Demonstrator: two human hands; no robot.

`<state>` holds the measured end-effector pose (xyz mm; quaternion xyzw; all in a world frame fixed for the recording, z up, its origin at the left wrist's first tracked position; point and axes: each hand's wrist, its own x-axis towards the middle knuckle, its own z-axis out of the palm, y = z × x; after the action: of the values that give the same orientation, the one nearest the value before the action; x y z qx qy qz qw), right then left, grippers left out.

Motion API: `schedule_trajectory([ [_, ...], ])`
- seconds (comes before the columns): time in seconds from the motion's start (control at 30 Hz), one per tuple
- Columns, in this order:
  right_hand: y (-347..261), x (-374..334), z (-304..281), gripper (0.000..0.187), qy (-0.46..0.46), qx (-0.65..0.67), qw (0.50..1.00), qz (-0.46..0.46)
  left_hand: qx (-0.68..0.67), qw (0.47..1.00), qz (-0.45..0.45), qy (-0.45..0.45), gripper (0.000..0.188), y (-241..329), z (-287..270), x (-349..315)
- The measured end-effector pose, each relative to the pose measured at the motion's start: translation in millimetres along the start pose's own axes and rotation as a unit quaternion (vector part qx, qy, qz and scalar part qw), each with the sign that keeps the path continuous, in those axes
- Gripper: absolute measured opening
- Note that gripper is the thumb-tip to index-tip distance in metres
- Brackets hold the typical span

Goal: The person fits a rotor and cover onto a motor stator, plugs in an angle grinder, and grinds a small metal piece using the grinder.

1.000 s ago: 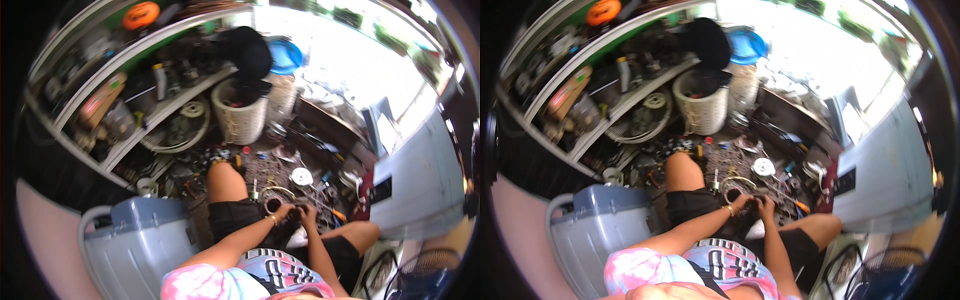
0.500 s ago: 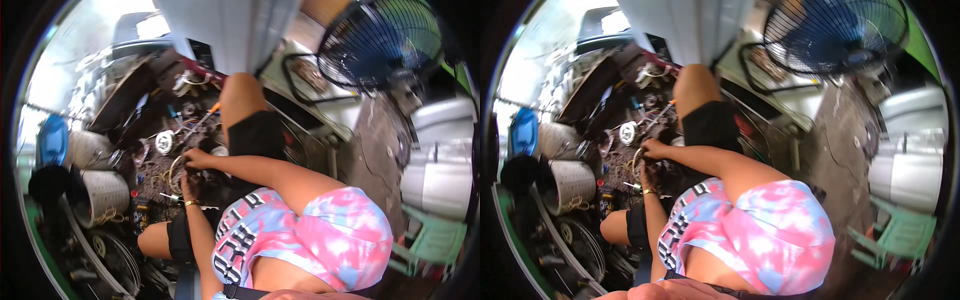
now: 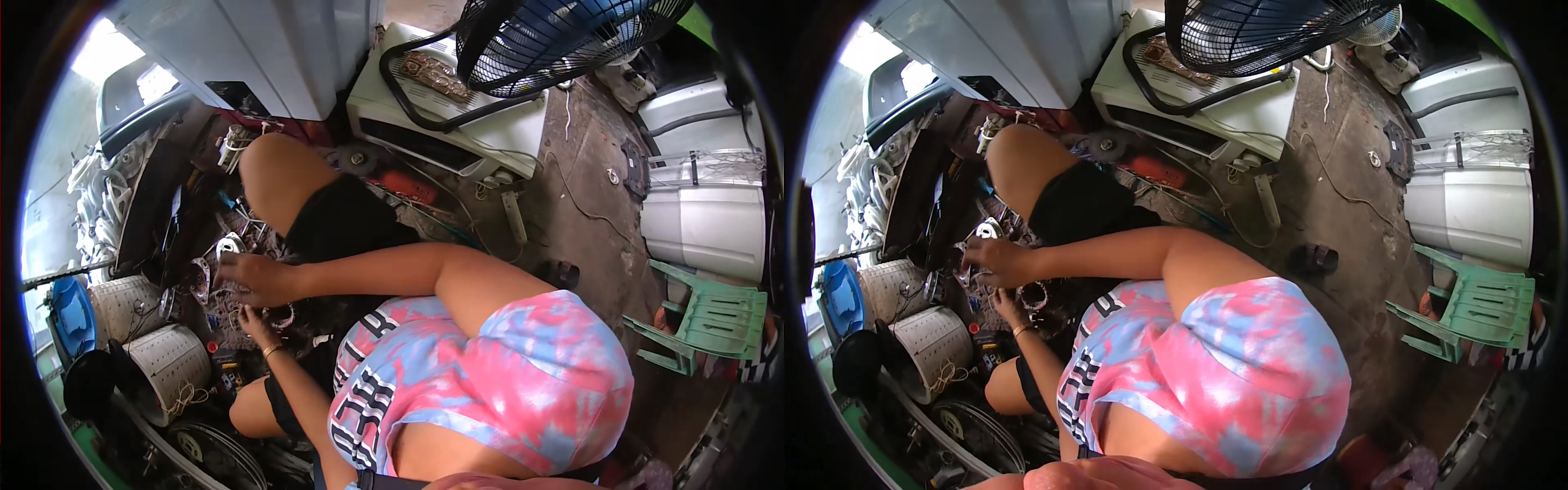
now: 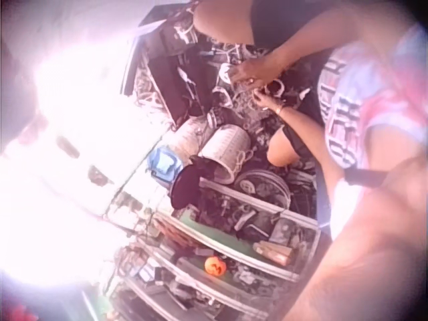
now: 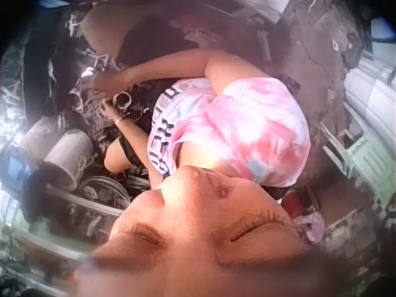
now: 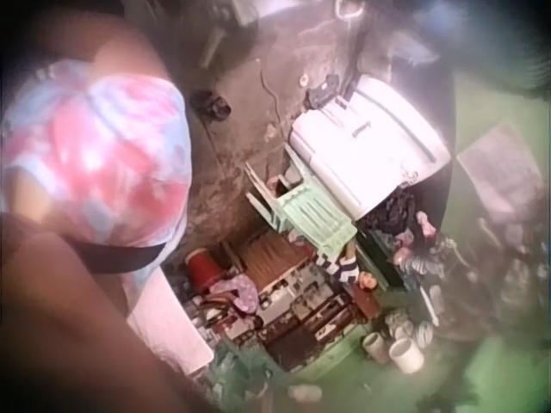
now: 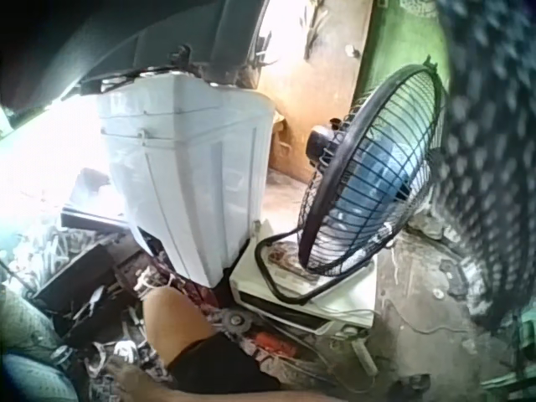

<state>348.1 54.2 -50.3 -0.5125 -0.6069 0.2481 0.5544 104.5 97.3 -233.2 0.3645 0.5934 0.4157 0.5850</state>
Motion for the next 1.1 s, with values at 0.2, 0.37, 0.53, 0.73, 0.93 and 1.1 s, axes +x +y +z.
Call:
schedule_trajectory([
  [0.2,-19,-69,-153,0.007,0.046,-0.030,0.996,-0.069,-0.196,0.976,-0.085,-0.046,0.017,1,-86,59],
  [0.37,128,-270,-271,0.026,0.151,-0.221,0.895,0.356,-0.321,0.931,-0.142,-0.095,0.019,13,-99,85],
  [0.53,176,-459,-335,0.042,0.123,-0.437,0.678,0.578,-0.343,0.918,-0.165,-0.111,0.019,7,-112,119],
  [0.73,206,-484,-304,0.047,0.222,-0.330,0.576,0.714,-0.326,0.930,-0.148,-0.081,0.020,38,-125,114],
  [0.93,203,-414,-247,0.055,0.251,-0.170,0.513,0.803,-0.267,0.952,-0.140,-0.055,0.021,66,-119,100],
  [1.1,219,-466,-287,0.039,0.635,-0.324,0.500,0.492,-0.265,0.945,-0.154,-0.117,0.023,69,-103,95],
])
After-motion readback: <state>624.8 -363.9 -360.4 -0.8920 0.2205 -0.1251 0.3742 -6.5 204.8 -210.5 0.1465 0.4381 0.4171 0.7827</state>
